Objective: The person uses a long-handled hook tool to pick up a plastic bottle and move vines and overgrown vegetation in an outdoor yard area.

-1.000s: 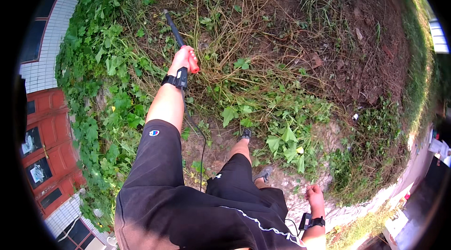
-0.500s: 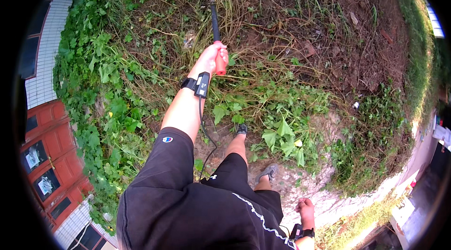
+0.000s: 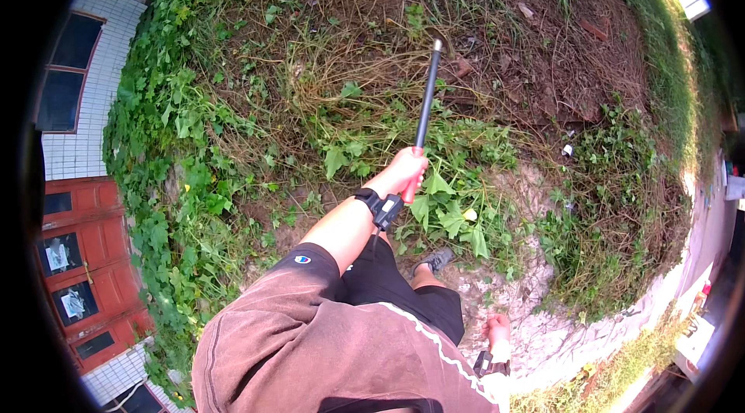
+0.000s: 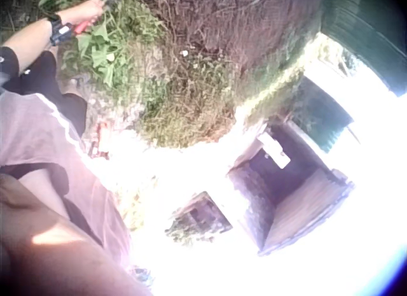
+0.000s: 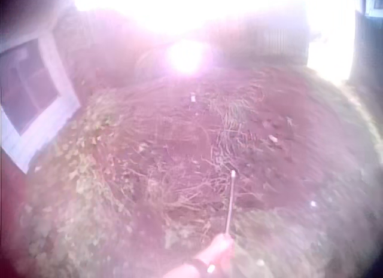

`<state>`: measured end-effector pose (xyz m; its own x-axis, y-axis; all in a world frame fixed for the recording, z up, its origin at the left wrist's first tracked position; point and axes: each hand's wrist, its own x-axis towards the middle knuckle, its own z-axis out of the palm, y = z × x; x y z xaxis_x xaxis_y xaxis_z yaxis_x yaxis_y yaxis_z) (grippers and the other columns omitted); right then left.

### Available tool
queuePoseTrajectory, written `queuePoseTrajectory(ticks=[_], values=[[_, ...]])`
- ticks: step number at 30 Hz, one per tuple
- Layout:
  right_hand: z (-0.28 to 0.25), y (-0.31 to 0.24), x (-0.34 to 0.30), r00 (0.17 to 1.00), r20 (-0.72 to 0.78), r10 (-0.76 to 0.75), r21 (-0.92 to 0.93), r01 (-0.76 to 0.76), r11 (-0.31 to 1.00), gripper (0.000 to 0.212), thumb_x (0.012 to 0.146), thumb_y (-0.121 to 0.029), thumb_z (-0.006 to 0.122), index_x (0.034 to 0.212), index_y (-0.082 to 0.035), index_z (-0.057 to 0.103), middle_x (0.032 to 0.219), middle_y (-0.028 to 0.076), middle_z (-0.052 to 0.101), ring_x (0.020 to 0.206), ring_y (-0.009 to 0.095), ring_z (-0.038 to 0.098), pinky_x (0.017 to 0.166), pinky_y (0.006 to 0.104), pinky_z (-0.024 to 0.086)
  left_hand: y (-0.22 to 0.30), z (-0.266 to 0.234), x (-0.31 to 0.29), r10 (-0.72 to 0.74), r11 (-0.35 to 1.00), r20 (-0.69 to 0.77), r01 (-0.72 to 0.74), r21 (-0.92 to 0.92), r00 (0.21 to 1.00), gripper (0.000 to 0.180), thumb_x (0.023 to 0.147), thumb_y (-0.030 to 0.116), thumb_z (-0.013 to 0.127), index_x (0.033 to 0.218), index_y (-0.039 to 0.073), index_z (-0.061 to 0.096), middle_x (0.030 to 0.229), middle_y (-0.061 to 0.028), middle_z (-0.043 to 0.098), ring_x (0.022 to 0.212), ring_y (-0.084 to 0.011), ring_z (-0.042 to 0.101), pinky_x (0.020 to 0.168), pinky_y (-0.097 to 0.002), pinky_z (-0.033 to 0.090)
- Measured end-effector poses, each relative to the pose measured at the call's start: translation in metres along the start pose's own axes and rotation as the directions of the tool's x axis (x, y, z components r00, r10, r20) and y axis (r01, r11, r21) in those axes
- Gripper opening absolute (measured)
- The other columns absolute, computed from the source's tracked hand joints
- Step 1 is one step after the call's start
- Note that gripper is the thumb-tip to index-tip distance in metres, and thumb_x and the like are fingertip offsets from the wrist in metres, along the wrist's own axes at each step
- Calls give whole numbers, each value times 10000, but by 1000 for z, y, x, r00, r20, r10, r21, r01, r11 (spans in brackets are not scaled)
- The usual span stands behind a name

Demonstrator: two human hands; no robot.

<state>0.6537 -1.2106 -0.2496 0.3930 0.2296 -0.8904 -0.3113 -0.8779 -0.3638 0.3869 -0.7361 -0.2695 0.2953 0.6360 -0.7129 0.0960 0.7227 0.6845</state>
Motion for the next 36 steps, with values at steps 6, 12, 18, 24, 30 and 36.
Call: queuePoseTrajectory(ticks=[6, 12, 18, 24, 30, 36], values=[[-114, 114, -34, 978, -155, 139, 234, -100, 967, 107, 917, -193, 553, 920, -87, 564, 658, 60, 595, 507, 199, 589, 449, 342, 493, -131, 128, -66, -237, 720, 371, -94, 688, 898, 117, 833, 156, 596, 900, 60, 597, 611, -88, 562, 440, -206, 542, 417, -364, 425], [-130, 179, -15, 921, -80, 382, 281, -347, 895, 136, 911, -208, 566, 974, -88, 572, 658, 69, 601, 509, 221, 592, 461, 371, 491, -110, 86, -65, 157, 707, 198, -250, 662, 968, 107, 821, 137, 617, 893, 65, 585, 688, -87, 605, 524, -191, 583, 489, -378, 457], [-25, 88, 12, 966, -23, 256, -44, -257, 966, 154, 921, -206, 574, 1020, -89, 584, 666, 60, 605, 504, 201, 587, 475, 349, 501, -34, -109, -88, 109, 984, -454, -31, 176, 884, 151, 843, 101, 586, 956, 52, 499, 653, -41, 546, 486, -145, 555, 440, -299, 469], [97, -117, -5, 991, 95, -96, 45, 92, 995, 123, 951, -135, 527, 1045, -81, 587, 716, 26, 593, 566, 128, 580, 535, 279, 506, -22, -312, -41, -51, 983, -783, -108, -149, 620, 77, 845, 69, 551, 884, 51, 487, 638, -45, 515, 474, -171, 534, 425, -317, 473], [155, -162, -22, 950, 231, -211, -121, 243, 963, 175, 932, -62, 530, 1094, -18, 578, 774, 29, 581, 657, 115, 564, 622, 253, 482, -38, -352, 52, -301, 944, -455, 330, -18, 838, 78, 825, 79, 556, 758, 58, 524, 641, -30, 540, 495, -165, 517, 459, -324, 474], [81, -61, -25, 995, 90, 45, -173, -29, 984, 107, 921, -95, 571, 1007, -38, 601, 711, 44, 606, 589, 136, 577, 558, 267, 476, -98, -202, 42, -386, 923, -331, 364, -129, 861, 41, 827, 51, 558, 804, 32, 531, 683, -68, 541, 558, -203, 558, 501, -360, 507]])
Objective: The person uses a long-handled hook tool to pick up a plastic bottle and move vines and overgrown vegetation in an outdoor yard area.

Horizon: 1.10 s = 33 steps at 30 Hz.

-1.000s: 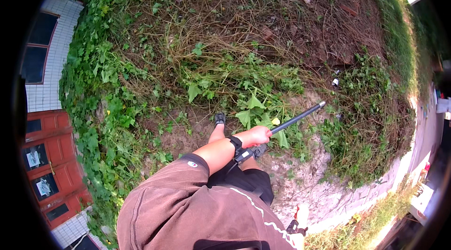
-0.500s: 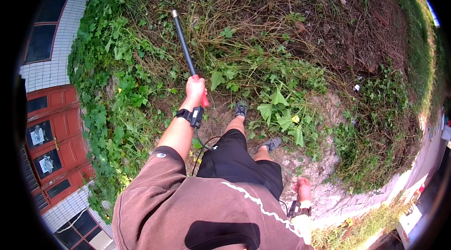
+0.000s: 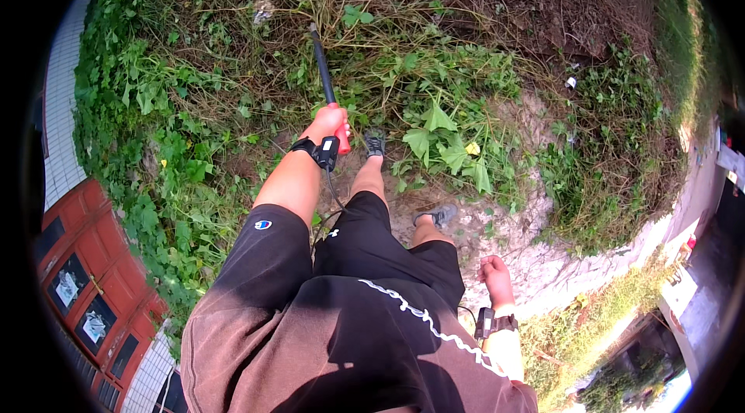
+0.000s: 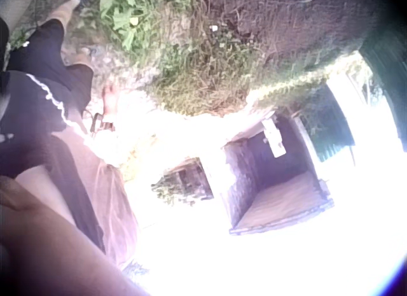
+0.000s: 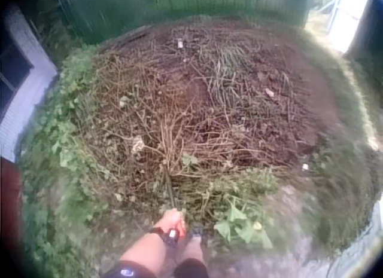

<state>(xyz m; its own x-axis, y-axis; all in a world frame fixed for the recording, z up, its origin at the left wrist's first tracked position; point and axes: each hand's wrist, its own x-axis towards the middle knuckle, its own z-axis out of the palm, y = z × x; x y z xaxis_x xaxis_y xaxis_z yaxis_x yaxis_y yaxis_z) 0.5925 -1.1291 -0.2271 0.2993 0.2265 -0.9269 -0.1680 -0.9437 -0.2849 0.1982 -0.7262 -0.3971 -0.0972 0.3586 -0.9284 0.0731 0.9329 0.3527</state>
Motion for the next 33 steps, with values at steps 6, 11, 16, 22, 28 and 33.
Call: queuePoseTrajectory(ticks=[6, 11, 16, 22, 28, 33], values=[[-73, 125, 11, 993, -103, 65, 167, -47, 985, 110, 909, -103, 544, 994, -57, 595, 683, 51, 607, 510, 153, 577, 483, 278, 478, -67, 53, -68, -42, 996, 127, 50, -67, 991, 95, 839, 52, 524, 749, 48, 493, 653, -57, 500, 553, -199, 516, 518, -364, 497], [-135, 192, 9, 997, -74, -2, 131, 12, 991, 133, 906, -108, 527, 1009, -49, 588, 677, 50, 603, 517, 147, 574, 472, 274, 474, -152, 144, -116, -5, 918, 222, 93, -386, 975, 83, 857, 47, 511, 787, 58, 469, 659, -46, 469, 572, -197, 484, 527, -372, 468], [-215, 264, -19, 992, -120, 43, 278, -8, 961, 106, 933, -179, 538, 971, -88, 576, 711, 36, 576, 536, 140, 574, 479, 271, 480, -182, 217, -187, 52, 867, 268, 90, -491, 962, 113, 885, 69, 508, 795, 80, 442, 664, -31, 455, 575, -181, 460, 559, -358, 462], [-236, 264, -11, 993, -98, 70, 258, -42, 965, 119, 931, -170, 532, 987, -72, 572, 712, 46, 579, 536, 153, 572, 469, 274, 474, -226, 193, -230, -2, 851, 378, 200, -486, 926, 131, 883, 83, 541, 790, 89, 449, 640, -13, 463, 541, -165, 474, 523, -352, 445], [-176, 128, -10, 973, -22, -231, 23, 231, 973, 246, 905, -144, 540, 1099, 3, 578, 743, 54, 600, 597, 149, 583, 576, 272, 476, -225, 144, -164, -38, 786, 218, 164, -597, 975, 283, 894, 196, 644, 722, 157, 423, 542, 46, 438, 452, -111, 439, 428, -269, 406], [-180, 112, -35, 933, 136, -333, -175, 354, 919, 221, 889, -77, 555, 1086, 17, 589, 734, 33, 584, 630, 115, 567, 611, 266, 496, -230, 167, -159, -93, 830, 167, 170, -532, 981, 267, 919, 192, 633, 748, 140, 435, 540, 44, 450, 440, -118, 436, 417, -273, 402]])
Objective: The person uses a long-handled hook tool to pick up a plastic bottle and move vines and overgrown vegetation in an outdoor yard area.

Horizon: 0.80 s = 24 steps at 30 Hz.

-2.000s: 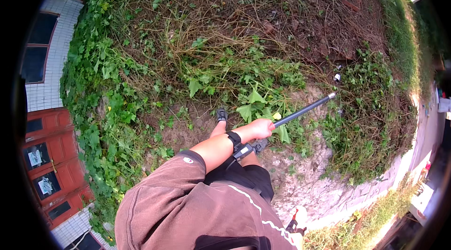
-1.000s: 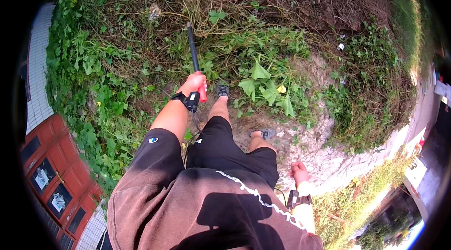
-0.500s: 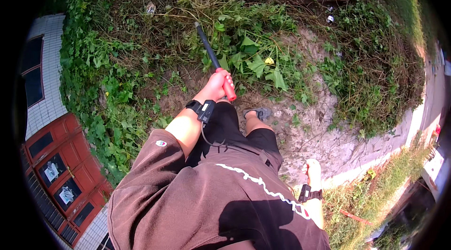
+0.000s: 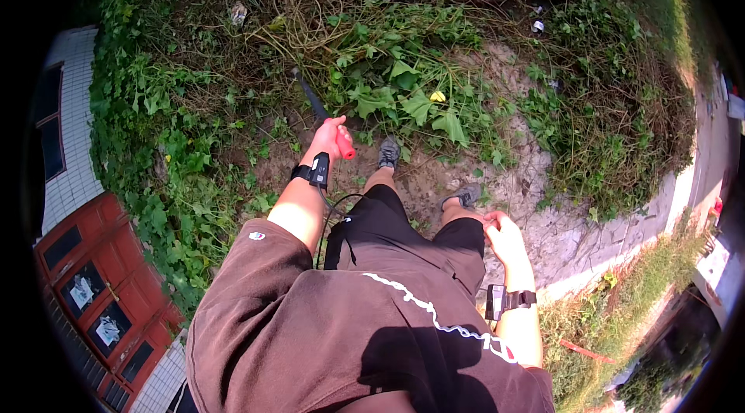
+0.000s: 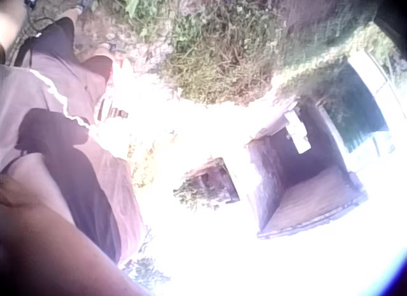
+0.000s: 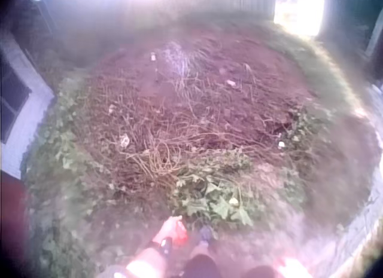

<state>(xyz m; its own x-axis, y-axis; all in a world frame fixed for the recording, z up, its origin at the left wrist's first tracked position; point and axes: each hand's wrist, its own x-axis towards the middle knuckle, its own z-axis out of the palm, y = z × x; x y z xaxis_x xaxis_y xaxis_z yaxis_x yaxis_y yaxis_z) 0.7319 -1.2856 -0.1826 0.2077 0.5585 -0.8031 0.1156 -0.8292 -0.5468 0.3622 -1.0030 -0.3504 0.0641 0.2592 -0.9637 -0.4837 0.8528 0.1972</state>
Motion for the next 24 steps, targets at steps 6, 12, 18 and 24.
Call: queuePoseTrajectory(ticks=[6, 12, 18, 24], values=[[-80, 121, 1, 991, -128, 46, 110, -32, 993, 173, 899, -79, 569, 1053, -3, 589, 750, 61, 608, 624, 131, 580, 573, 269, 493, -93, 86, -20, 74, 997, -25, -74, 2, 997, 132, 888, 78, 514, 774, 99, 452, 618, 17, 447, 508, -135, 437, 461, -308, 418], [-188, 231, -28, 994, -100, 49, 199, -28, 980, 130, 918, -66, 540, 1037, -38, 583, 736, 31, 583, 623, 120, 572, 568, 261, 492, -217, 238, -25, 304, 933, -48, -308, -185, 951, 73, 857, 20, 501, 832, 72, 455, 664, -34, 458, 556, -188, 484, 534, -371, 466], [-327, 373, -110, 901, -307, 307, 532, -105, 840, 94, 950, -102, 506, 998, -59, 575, 724, 43, 587, 557, 131, 567, 487, 250, 451, -397, 408, -134, 99, 933, -111, -131, -336, 989, 108, 888, 50, 500, 795, 77, 454, 636, -23, 436, 511, -172, 446, 489, -351, 440], [-366, 444, -173, 789, -346, 508, 711, -133, 691, 94, 947, -126, 492, 991, -85, 565, 707, 54, 573, 496, 149, 544, 435, 264, 435, -539, 462, -213, -55, 974, 196, 96, -207, 979, 102, 915, 82, 522, 821, 84, 483, 638, -15, 455, 480, -174, 460, 442, -361, 426]])
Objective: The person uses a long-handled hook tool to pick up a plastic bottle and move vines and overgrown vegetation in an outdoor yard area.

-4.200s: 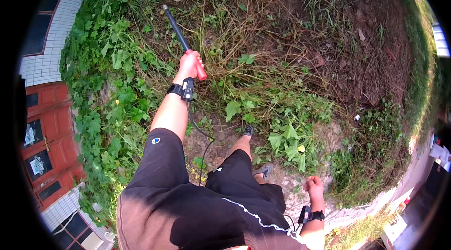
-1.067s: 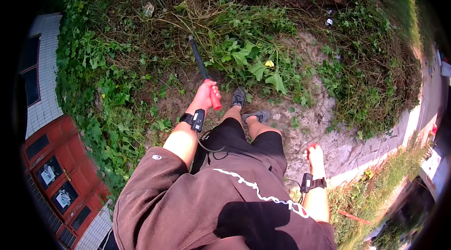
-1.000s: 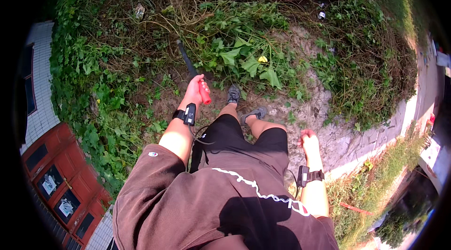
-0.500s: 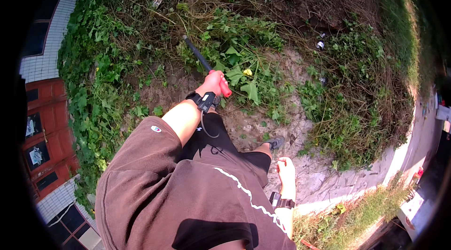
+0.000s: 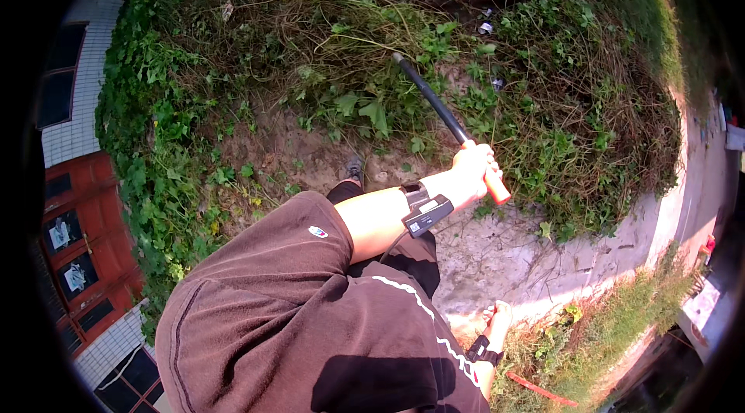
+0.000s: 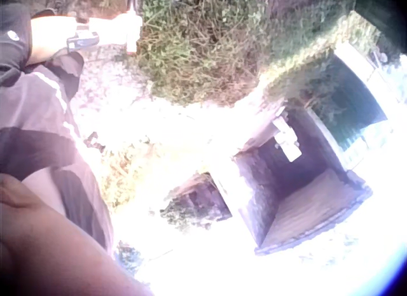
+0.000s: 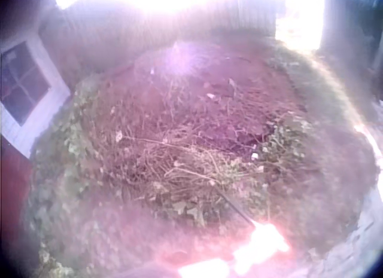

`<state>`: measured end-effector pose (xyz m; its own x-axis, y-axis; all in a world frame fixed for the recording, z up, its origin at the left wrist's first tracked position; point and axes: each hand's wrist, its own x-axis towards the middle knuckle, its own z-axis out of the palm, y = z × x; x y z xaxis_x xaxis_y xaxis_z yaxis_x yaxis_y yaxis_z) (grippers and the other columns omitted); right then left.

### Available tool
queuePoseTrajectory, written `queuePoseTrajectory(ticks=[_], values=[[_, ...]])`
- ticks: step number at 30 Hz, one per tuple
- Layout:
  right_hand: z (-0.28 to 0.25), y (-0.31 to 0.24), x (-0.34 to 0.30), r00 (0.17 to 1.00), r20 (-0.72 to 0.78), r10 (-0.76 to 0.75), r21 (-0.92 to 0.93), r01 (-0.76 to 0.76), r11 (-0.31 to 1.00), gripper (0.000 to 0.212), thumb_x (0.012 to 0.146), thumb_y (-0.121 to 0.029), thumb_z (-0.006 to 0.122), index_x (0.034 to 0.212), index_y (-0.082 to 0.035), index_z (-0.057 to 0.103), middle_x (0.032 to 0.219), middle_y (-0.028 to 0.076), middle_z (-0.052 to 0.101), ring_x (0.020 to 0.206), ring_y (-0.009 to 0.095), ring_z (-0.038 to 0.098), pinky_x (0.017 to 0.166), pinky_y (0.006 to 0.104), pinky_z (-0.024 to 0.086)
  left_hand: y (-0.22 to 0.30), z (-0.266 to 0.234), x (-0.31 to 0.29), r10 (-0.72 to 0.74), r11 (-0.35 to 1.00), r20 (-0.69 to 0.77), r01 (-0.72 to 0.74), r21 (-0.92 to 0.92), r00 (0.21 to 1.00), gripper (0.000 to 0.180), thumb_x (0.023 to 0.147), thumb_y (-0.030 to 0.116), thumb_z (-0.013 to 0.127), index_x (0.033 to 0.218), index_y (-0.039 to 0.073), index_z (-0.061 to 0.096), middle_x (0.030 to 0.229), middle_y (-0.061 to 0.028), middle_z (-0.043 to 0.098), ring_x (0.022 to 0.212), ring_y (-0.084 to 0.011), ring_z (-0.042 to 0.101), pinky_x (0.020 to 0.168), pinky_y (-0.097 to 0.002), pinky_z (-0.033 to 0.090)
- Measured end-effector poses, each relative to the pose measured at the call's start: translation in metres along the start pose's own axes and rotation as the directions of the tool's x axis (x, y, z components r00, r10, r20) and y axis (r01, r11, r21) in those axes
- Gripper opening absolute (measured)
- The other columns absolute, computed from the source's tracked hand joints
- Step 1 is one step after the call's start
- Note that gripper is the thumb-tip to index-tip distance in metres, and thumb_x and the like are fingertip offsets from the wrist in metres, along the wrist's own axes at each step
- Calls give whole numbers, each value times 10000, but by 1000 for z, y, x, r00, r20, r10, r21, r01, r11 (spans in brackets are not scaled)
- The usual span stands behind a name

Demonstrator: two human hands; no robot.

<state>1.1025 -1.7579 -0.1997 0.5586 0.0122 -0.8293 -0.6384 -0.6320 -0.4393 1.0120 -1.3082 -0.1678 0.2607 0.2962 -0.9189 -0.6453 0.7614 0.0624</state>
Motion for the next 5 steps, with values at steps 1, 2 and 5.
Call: queuePoseTrajectory(ticks=[1, 2, 5], values=[[8, 0, -6, 999, -32, 16, -73, -18, 997, 97, 943, -128, 487, 981, -84, 565, 705, 61, 572, 486, 154, 542, 431, 272, 441, -2, -1, -2, -76, 996, 32, 75, 40, 997, 114, 916, 83, 515, 807, 87, 483, 627, -11, 446, 479, -175, 455, 443, -365, 426], [12, 9, -5, 999, 23, 48, -75, -46, 996, 97, 940, -121, 480, 978, -86, 562, 706, 63, 577, 488, 158, 549, 436, 277, 457, 0, -6, -5, -137, 990, 53, 136, 25, 989, 118, 918, 89, 512, 805, 84, 482, 635, -13, 450, 483, -174, 455, 445, -360, 429], [41, 22, 14, 958, 210, 196, -332, -118, 936, 128, 937, -134, 490, 1021, -91, 576, 729, 77, 605, 517, 196, 590, 449, 326, 498, 42, -32, -7, -166, 982, 48, 161, 95, 985, 124, 925, 107, 516, 806, 87, 487, 644, -17, 454, 488, -176, 456, 447, -362, 429]])
